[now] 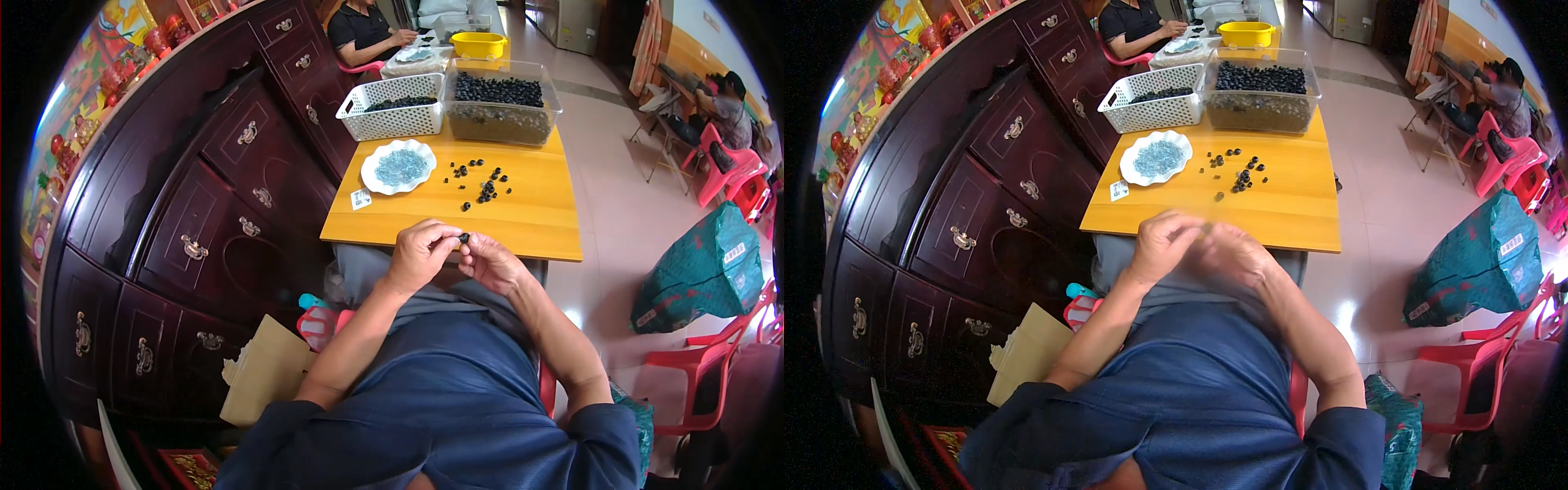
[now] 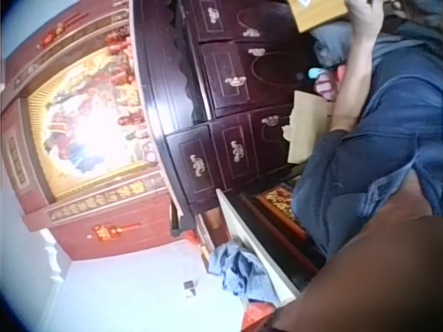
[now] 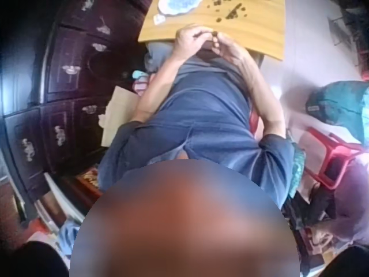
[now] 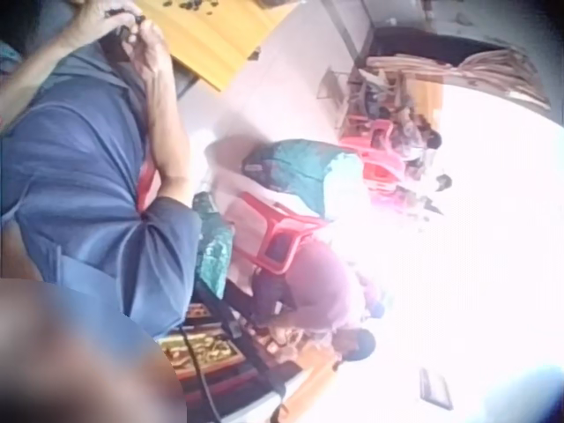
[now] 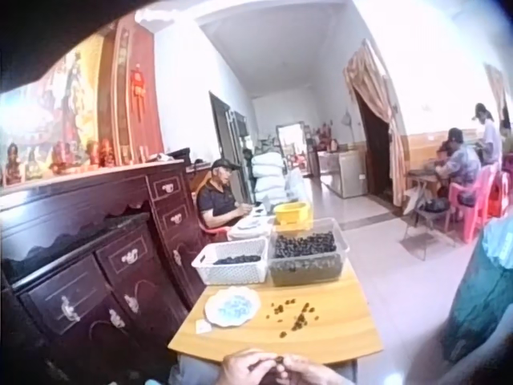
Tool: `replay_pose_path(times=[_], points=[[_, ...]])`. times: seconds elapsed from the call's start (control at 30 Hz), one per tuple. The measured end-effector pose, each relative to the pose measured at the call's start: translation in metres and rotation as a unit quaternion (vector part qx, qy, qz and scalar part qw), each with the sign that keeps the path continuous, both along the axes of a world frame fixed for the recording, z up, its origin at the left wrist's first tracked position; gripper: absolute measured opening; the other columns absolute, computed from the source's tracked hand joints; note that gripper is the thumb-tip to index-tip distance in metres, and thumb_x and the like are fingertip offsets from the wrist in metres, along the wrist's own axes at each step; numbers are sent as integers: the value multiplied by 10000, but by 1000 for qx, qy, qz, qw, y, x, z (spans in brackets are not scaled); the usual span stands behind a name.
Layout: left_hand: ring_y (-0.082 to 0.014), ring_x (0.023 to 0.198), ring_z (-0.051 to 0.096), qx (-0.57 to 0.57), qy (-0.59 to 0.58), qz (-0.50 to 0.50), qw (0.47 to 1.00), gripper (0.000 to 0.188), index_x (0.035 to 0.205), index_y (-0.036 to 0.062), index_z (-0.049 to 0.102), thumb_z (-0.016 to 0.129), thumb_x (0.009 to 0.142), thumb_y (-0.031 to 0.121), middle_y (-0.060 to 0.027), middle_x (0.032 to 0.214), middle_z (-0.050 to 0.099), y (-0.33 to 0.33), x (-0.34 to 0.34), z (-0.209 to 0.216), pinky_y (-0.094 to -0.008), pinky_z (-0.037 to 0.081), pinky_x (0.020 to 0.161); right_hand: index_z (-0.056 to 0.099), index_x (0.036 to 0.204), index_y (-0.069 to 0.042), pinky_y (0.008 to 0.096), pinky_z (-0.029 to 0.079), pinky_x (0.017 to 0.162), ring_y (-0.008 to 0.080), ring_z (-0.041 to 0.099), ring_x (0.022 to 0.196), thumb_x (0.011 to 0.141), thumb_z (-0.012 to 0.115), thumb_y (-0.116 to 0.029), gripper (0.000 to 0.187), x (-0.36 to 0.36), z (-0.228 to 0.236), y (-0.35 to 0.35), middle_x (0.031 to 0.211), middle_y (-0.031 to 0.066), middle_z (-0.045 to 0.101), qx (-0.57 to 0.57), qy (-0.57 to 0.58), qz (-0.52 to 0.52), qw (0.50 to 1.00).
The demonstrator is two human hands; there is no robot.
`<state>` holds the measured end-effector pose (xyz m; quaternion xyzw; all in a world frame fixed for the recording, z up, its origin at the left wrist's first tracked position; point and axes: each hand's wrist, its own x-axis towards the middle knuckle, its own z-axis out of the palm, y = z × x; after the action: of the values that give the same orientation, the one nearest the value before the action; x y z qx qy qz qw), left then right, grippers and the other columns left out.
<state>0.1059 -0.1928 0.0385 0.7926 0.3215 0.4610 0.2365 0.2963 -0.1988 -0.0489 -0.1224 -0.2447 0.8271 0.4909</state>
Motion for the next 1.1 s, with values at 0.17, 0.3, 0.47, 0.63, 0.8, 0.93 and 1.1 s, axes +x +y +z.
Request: replay_pose_path(times=[0.17,0.3,0.47,0.63,0.8,0.93,1.1], points=[[-200,772,690,-26,-27,-9,999,158,963,-9,739,727,813,-57,-103,857,703,-3,3,0,-293,532,689,693,1004,-100,331,567,732,162,674,809,995,678,-274,174,-1,2,-1,928,42,711,6,-45,-14,999],[-201,788,697,-11,-14,-5,1000,144,948,-10,731,728,812,-60,-99,863,709,-3,2,1,-293,537,705,694,1028,-102,322,566,722,151,678,802,997,676,-275,176,-1,0,1,924,37,714,21,-45,-12,999],[-107,717,681,5,-17,-8,1000,124,958,-16,715,724,844,-62,-63,863,701,-1,0,-3,-246,534,626,705,1038,-105,322,572,721,152,683,793,987,690,-279,182,-2,-2,2,932,37,722,30,-75,-9,997],[-107,704,679,0,-24,-19,1000,122,944,-19,708,735,835,-65,-62,854,697,-2,3,1,-241,531,619,710,1035,-103,328,577,735,158,684,793,986,691,-271,177,1,-4,3,934,40,723,18,-73,-11,997],[-131,724,701,24,7,-12,1000,108,930,-18,706,729,837,-67,-69,845,692,-3,0,5,-270,554,626,707,1025,-99,330,572,750,159,676,804,996,673,-270,177,-1,4,2,933,37,717,11,-89,-2,996],[-169,742,729,49,26,-14,998,79,916,-23,703,711,851,-68,-86,854,692,-1,-1,4,-296,579,638,669,1011,-126,319,553,820,127,653,831,1025,623,-290,172,-1,8,-2,910,-6,687,28,-77,29,996],[-270,748,676,21,-5,-26,999,73,876,9,692,729,823,-25,-118,835,682,-5,-2,6,-337,527,677,682,1001,-122,315,526,793,135,637,830,1010,647,-304,185,0,7,-2,905,-2,685,26,-77,30,996]])
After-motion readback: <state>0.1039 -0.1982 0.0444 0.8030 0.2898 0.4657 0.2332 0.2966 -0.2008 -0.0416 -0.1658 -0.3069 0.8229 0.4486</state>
